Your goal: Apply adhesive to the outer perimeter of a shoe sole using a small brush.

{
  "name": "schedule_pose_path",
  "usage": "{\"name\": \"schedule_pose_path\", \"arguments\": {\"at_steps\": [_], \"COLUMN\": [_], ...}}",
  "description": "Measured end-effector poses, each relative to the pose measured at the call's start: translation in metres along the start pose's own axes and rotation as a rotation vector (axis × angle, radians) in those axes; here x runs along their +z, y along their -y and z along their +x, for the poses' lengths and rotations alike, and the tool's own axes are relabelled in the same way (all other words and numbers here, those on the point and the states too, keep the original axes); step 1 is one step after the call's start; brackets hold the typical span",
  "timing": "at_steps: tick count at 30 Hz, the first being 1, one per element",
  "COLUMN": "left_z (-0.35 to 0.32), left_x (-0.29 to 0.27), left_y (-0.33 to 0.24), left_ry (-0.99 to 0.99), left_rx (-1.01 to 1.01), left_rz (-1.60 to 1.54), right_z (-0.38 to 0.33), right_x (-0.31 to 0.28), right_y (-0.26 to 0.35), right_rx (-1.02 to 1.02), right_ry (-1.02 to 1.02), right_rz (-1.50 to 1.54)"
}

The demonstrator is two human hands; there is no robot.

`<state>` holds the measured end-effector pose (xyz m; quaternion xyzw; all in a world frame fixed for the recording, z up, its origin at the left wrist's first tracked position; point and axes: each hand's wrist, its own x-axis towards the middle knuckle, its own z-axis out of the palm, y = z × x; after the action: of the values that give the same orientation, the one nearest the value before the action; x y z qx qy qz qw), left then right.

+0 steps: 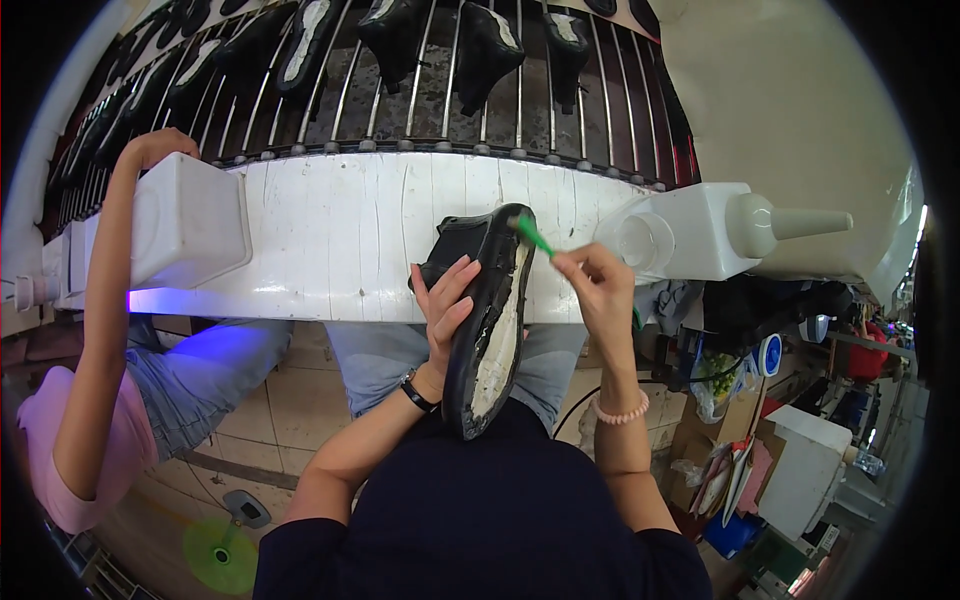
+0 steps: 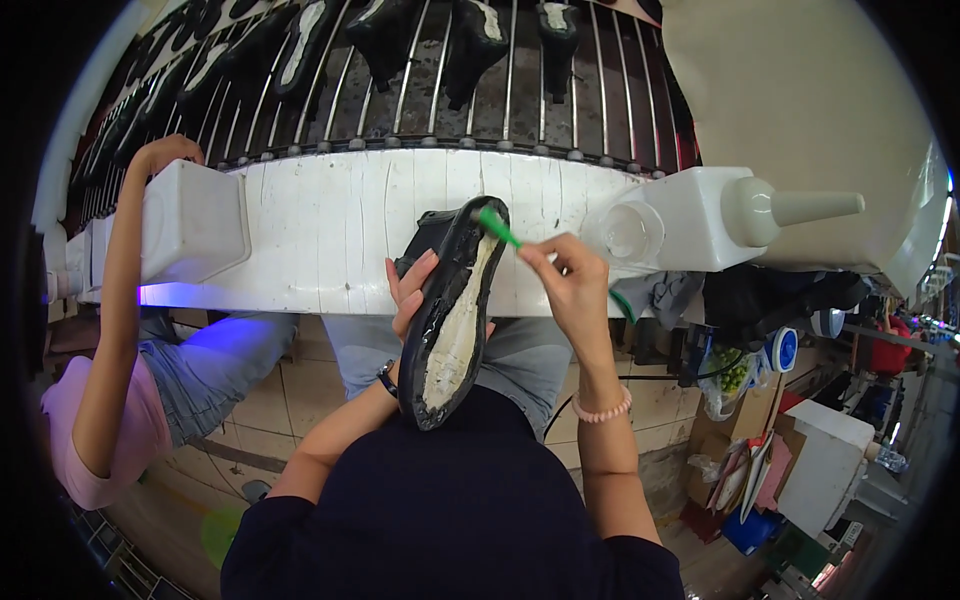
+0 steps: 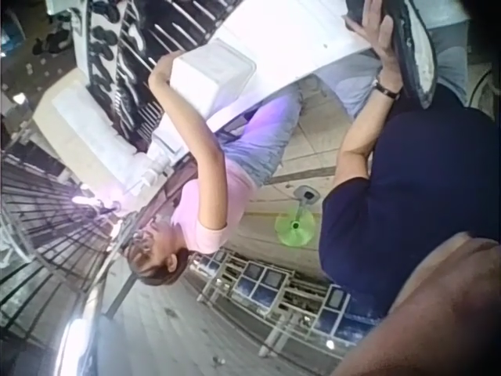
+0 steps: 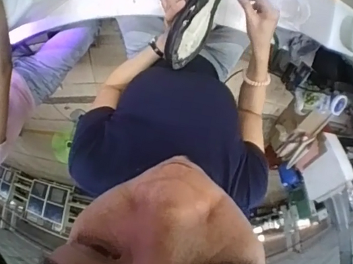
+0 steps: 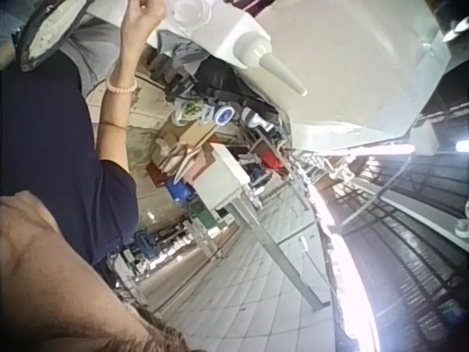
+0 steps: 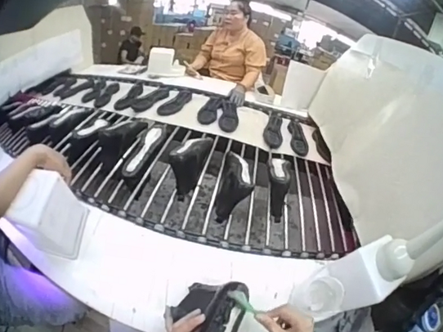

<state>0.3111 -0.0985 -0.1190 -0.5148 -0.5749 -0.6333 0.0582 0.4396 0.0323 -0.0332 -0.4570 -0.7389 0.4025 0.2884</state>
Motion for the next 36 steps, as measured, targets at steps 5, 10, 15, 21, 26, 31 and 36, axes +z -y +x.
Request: {"name": "schedule_pose_path", "arguments": {"at_steps": [5,10,15,21,26,31,36], "left_z": [-0.001,0.004,0.006,0.005,0.004,0.013,0.015], "left_x": [0.001,0.004,-0.001,-0.002,-0.007,-0.009,-0.015], "left_y": [0.002,-0.002,-0.003,-0.001,0.009,0.001,0.001], "left_ry": [-0.012,0.030,0.055,0.059,0.159,0.116,0.174], "left_rx": [0.013,0.033,0.016,0.012,0.070,-0.013,-0.044], "left_rz": [0.002,0.014,0.041,0.032,0.113,-0.060,-0.075], "right_z": [-0.019,0.017,0.016,-0.025,-0.042,-0.050,-0.061], "right_x": [-0.009,0.007,0.005,-0.015,-0.022,-0.026,-0.032], "right_y": [0.012,-0.018,-0.015,0.013,0.033,0.052,0.068], "right_rx": [-0.010,-0.029,-0.014,0.144,0.012,-0.163,-0.299], "right_ry": [0.187,-0.086,-0.043,0.272,0.302,0.336,0.436], "right_rz": [0.177,-0.081,-0.027,0.266,0.283,0.216,0.089]}}
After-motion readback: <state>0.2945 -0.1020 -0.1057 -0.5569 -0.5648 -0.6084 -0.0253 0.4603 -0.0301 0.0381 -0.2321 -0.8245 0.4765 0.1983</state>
